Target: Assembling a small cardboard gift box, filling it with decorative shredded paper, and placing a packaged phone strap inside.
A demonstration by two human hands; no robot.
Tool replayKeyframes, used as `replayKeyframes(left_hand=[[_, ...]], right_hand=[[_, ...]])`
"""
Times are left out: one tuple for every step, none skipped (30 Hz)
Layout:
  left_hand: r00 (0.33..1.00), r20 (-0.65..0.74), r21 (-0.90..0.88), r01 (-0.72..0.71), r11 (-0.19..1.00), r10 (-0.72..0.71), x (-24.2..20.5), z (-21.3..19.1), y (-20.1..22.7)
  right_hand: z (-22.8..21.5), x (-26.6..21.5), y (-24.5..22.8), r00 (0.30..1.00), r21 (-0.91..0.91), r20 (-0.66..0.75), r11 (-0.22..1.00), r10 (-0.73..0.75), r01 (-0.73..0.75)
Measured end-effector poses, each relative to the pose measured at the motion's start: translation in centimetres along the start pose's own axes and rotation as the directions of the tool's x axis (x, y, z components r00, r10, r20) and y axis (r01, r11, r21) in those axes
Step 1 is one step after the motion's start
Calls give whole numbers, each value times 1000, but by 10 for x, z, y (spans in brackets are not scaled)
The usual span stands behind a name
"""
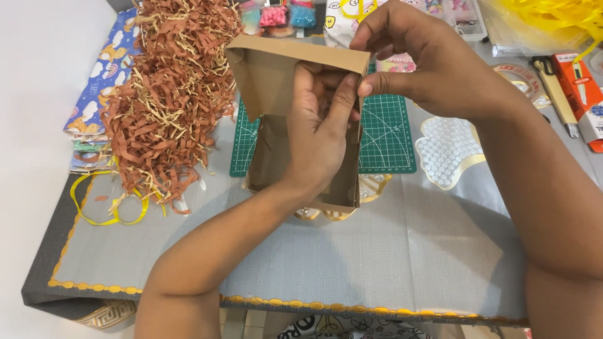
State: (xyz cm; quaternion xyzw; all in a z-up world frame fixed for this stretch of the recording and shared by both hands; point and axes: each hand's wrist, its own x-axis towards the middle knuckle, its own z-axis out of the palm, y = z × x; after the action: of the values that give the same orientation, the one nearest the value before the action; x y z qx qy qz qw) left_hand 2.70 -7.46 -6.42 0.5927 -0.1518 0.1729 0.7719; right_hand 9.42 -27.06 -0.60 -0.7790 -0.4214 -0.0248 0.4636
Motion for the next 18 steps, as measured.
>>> replayKeyframes(left_hand=[[1000,0,0,1,1000,-1,-1,0,3],[999,-13,101,-42,994,43,-2,0,6],[996,-21,202,-81,976,87,-4,0,9],[996,-22,202,-81,976,87,-5,1,12],[996,-6,138,-83,987,85,-7,2,15],[996,11,74,-84,994,84,-8,3,19],[996,10,74,-84,994,84,-8,4,23],[998,1,110,-60,992,60,-8,5,26],[999,-10,145,-35,989,36,-7,6,30],[999,-9,145,-36,989,38,-6,6,27],[995,-28,163,-89,983,95,-5,5,25],[987,-47,183,-140,973,151,-4,4,22],[987,-47,182,-140,973,151,-4,4,21],[981,-48,191,-177,966,189,-5,4,20],[973,-49,199,-213,957,226,-6,4,19],[973,-49,199,-211,957,225,-7,4,16],[976,-44,176,-201,964,212,-9,4,13],[980,-37,153,-190,970,198,-10,4,10]], right_hand=[[0,-1,2,1000,0,0,1000,1,-1],[0,-1,3,1000,26,0,1000,-9,9],[-1,-2,5,1000,51,-1,999,-18,18],[0,-2,2,1000,51,0,999,-18,17],[0,-2,-1,1000,9,-18,1000,-18,18],[0,-3,-4,999,-33,-37,999,-19,18],[1,-3,-3,999,-33,-36,999,-20,18],[1,-4,-2,998,-54,-56,998,-25,22],[2,-4,-2,997,-75,-75,997,-30,25],[1,-5,-2,997,-76,-76,997,-31,26],[1,-5,-2,995,-127,-77,991,-59,49],[1,-6,-3,993,-177,-75,982,-87,72],[0,-6,-10,993,-177,-75,982,-87,73],[-1,-6,-16,994,-177,-52,981,-94,83],[-2,-6,-23,995,-177,-29,980,-100,93],[-4,-6,-27,995,-176,-28,980,-99,92],[-6,-7,-30,995,-173,13,980,-98,99],[-8,-7,-34,994,-169,54,980,-97,105]])
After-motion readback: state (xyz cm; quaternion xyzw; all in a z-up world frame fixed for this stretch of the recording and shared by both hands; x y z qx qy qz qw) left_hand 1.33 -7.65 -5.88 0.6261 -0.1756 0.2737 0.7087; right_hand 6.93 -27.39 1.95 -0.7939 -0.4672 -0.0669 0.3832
